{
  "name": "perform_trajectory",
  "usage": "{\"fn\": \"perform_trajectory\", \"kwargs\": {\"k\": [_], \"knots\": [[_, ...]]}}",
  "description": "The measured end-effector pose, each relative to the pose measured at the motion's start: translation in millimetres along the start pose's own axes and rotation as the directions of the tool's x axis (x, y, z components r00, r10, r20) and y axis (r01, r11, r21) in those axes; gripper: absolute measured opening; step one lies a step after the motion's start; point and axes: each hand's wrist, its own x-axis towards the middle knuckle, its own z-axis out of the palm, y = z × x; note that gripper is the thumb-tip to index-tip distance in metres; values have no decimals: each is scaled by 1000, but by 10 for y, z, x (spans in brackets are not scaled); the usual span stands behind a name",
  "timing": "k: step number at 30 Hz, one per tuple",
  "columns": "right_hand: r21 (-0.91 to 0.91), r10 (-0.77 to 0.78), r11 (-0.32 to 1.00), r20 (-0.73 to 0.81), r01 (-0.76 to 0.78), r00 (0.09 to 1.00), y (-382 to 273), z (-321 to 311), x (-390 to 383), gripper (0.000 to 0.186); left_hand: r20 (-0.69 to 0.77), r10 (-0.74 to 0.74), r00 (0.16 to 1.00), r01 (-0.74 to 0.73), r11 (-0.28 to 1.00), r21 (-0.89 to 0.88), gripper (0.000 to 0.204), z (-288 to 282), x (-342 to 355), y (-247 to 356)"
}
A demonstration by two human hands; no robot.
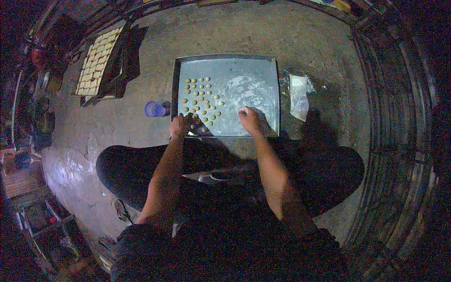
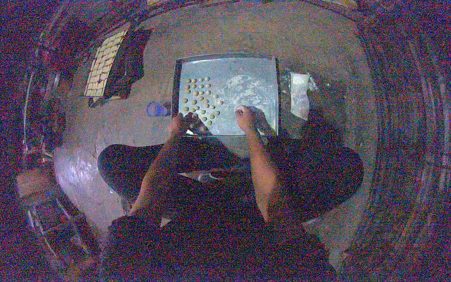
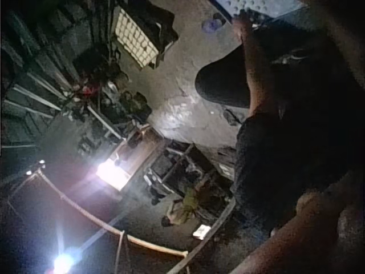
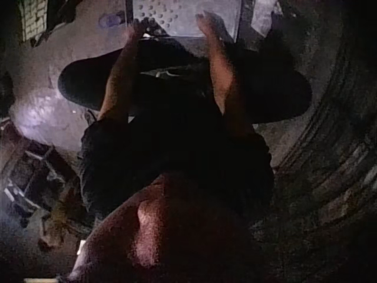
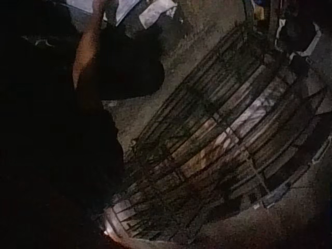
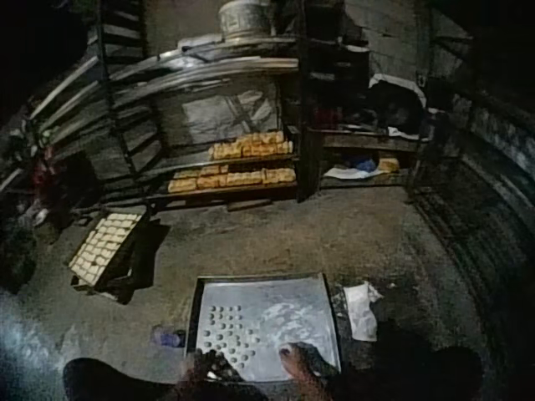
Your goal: The person shapes dough into small balls by rolling it between their palms and then places the balls onto a metal tray.
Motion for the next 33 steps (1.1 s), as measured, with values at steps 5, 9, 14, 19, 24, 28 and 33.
{"fn": "perform_trajectory", "kwargs": {"k": [5,9,14,19,24,28,33], "knots": [[5,82,997,24,-82,996,94,-51,64,21,159,69,985,-78,996,47,45,-187,-236,455],[120,10,993,36,-14,999,154,-111,104,12,58,108,993,-113,988,108,42,-11,-167,326],[83,15,997,-76,-9,997,160,-95,34,13,83,141,987,-149,983,106,38,-1,-194,376],[38,76,996,60,-78,995,101,-14,67,23,33,139,990,-141,985,94,38,12,-157,173],[-17,80,997,34,-80,996,235,-173,39,20,58,188,980,-188,982,1,47,-291,-397,753],[16,1,1000,44,-2,999,11,-4,47,19,30,369,929,-369,929,23,47,257,-120,301],[63,82,994,37,-84,996,104,-69,28,20,140,295,945,-309,947,85,40,294,-373,689]]}}
